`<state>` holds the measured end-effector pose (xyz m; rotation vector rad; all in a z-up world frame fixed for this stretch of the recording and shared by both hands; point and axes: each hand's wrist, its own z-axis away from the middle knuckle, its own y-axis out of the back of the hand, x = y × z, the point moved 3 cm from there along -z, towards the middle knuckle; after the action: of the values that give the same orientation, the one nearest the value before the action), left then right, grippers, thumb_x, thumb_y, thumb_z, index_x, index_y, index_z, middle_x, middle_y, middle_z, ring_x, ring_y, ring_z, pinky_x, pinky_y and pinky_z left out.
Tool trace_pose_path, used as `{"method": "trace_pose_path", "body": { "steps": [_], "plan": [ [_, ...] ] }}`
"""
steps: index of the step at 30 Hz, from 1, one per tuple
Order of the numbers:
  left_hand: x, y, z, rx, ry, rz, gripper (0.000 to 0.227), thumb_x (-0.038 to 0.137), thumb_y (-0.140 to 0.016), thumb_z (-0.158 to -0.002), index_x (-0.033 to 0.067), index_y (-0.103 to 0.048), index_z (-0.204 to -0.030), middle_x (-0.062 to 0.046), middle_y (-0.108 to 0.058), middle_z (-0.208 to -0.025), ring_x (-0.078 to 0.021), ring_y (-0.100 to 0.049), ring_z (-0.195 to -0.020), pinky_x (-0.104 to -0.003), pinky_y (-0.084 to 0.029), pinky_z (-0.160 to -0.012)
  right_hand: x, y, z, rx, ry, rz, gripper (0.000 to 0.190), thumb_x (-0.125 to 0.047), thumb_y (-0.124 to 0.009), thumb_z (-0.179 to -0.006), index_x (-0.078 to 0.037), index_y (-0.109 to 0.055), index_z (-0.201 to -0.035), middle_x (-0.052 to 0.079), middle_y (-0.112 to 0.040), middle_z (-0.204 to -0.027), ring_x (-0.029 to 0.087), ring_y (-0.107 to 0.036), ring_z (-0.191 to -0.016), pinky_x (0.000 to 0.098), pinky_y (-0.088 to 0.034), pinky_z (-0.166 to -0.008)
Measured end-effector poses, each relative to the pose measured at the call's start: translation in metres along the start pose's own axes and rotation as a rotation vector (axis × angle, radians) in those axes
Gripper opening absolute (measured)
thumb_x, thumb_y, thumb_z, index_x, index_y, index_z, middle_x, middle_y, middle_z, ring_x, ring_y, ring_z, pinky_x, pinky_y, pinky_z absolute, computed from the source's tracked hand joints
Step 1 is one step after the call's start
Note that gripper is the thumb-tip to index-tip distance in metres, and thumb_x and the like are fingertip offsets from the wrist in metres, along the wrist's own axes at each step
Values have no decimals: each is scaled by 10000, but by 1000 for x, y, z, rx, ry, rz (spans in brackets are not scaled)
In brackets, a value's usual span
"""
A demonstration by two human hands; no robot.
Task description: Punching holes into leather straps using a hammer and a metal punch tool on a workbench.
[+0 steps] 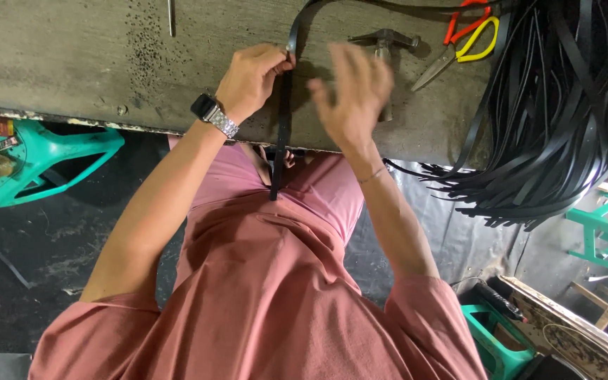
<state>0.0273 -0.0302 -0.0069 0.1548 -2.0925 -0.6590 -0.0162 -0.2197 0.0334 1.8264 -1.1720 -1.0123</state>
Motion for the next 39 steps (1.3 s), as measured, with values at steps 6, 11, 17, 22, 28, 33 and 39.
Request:
{"method": "trace_pose_path", "body": {
  "steps": [6, 11, 17, 22, 28, 33, 39],
  "plan": [
    [5, 0, 0, -21, -96, -61, 109, -96, -716, -964, 5, -732, -1003, -123, -723, -922, -220, -711, -806, -321, -627, -683, 62, 16, 25, -95, -205, 694, 305, -404, -773, -961, -142, -655, -1062, 28, -572, -919, 213, -572, -820, 379, -369, -742],
    [5, 0, 1, -11, -133, -65, 129, -129, -690, -952, -18, -728, -1004, -143, -739, -940, -260, -706, -816, -363, -608, -685, 78, 40, 27, -221, -487, 29, 318, -382, -587, -1055, -68, -534, -1044, 135, -619, -913, 349, -622, -702, 500, -450, -590],
    [1, -8, 4, -7, -94, -94, 75, 0, -685, -1025, 24, -742, -984, -117, -754, -904, -204, -721, -774, -270, -626, -602, -22, 120, 2, 58, -263, -652, 326, -364, -488, -1082, -49, -407, -1089, 16, -469, -646, 113, -438, -477, 300, -359, -435],
    [-3, -7, 4, 1, -92, -113, 63, 50, -687, -1036, 45, -740, -1002, -110, -736, -901, -217, -677, -732, -307, -564, -508, -24, 77, 9, -477, -248, -358, 551, -482, -314, -1098, -45, -289, -1433, 188, -639, -1115, 466, -664, -701, 665, -458, -686],
    [3, -10, 4, -21, -105, -133, 57, 17, -697, -1017, 20, -751, -1000, -140, -762, -961, -222, -740, -822, -287, -651, -667, -50, 153, -10, -144, -224, -326, 462, -527, -452, -1078, -98, -612, -1140, 1, -651, -883, 135, -609, -621, 331, -451, -514],
    [-5, -4, 5, -26, -105, -155, 109, -9, -663, -1021, 48, -754, -1001, -94, -719, -834, -172, -629, -647, -270, -531, -513, -36, 86, -1, -505, -186, -401, 270, -281, -479, -1121, -38, -406, -1030, 71, -468, -550, 241, -400, -363, 392, -270, -348],
    [0, 4, 3, 9, -132, -126, 56, 17, -722, -1010, 26, -746, -959, -123, -766, -926, -217, -737, -791, -312, -632, -658, 24, 84, 26, -201, -370, -283, 398, -482, -513, -1063, -94, -489, -979, 77, -607, -708, 274, -565, -567, 463, -392, -516]
  ]
}}
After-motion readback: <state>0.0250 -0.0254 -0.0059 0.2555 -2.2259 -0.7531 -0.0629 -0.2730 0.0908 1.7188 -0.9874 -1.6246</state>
